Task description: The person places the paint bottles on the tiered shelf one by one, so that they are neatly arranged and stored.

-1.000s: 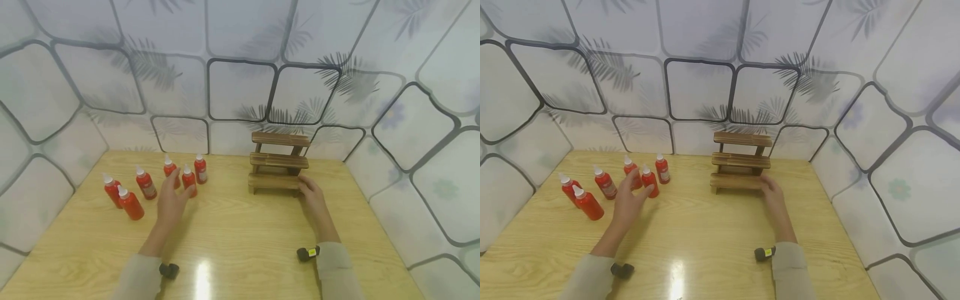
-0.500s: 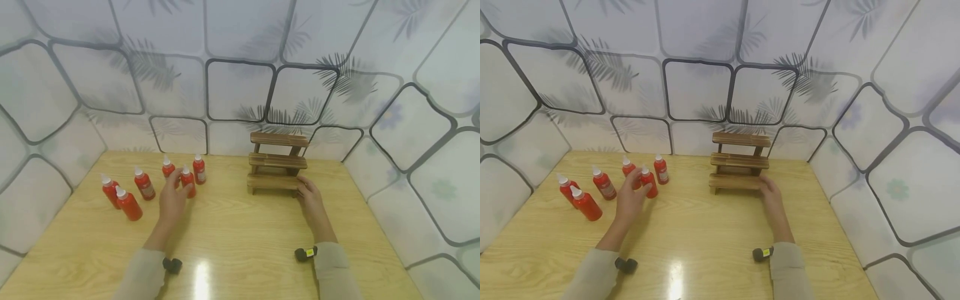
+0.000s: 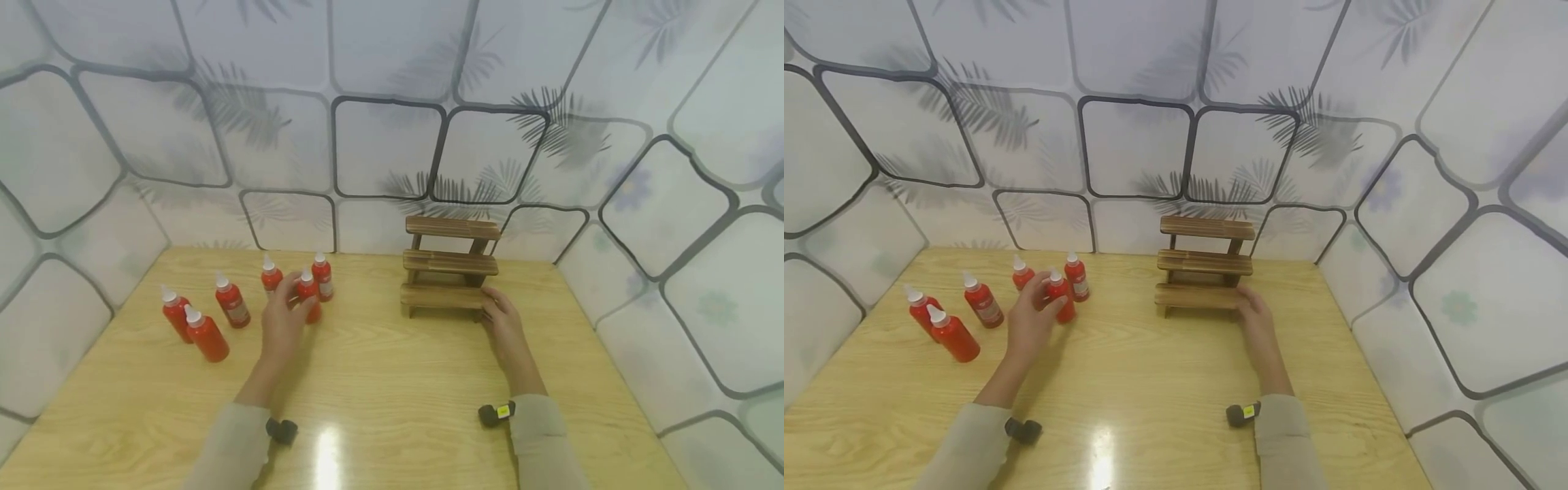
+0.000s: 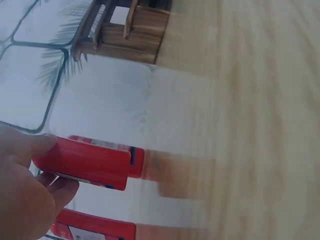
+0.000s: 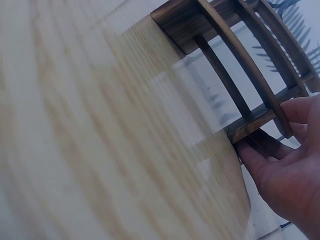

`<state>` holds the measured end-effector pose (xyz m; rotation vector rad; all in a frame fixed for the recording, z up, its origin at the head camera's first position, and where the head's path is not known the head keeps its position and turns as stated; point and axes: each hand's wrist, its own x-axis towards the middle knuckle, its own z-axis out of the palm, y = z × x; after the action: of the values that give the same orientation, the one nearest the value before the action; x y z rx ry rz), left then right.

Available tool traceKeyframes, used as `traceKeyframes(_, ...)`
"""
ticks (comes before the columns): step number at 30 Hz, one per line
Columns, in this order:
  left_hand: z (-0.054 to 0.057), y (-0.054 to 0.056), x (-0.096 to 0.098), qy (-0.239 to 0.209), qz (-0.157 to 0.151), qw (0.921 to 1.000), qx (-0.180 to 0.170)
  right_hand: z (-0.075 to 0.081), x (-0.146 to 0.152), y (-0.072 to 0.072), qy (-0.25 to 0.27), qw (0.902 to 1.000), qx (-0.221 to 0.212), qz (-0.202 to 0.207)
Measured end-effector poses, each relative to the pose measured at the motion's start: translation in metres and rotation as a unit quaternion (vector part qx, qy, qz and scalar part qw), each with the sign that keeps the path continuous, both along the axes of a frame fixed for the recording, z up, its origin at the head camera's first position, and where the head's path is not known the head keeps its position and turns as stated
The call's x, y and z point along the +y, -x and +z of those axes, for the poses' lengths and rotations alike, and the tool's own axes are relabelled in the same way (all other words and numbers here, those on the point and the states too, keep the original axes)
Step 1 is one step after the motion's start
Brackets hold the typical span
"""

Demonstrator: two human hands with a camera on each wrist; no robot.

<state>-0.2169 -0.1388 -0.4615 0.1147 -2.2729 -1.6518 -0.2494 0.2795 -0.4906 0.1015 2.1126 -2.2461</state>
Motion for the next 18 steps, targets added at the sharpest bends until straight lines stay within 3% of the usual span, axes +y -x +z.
traceKeyframes(8, 0.021, 0.005, 0.016, -0.013, -0.038, 0.9974, 0.060, 0.000, -0.001, -0.001, -0.004, 1.0000, -0.001, -0.004)
traceKeyframes(14, 0.039, 0.013, 0.031, 0.020, -0.073, 0.9950, 0.065, 0.000, 0.000, -0.001, 0.004, 1.0000, -0.004, -0.005)
traceKeyframes(18, 0.050, 0.024, 0.043, 0.024, -0.096, 0.9921, 0.077, 0.001, 0.000, -0.001, 0.001, 1.0000, -0.004, -0.005)
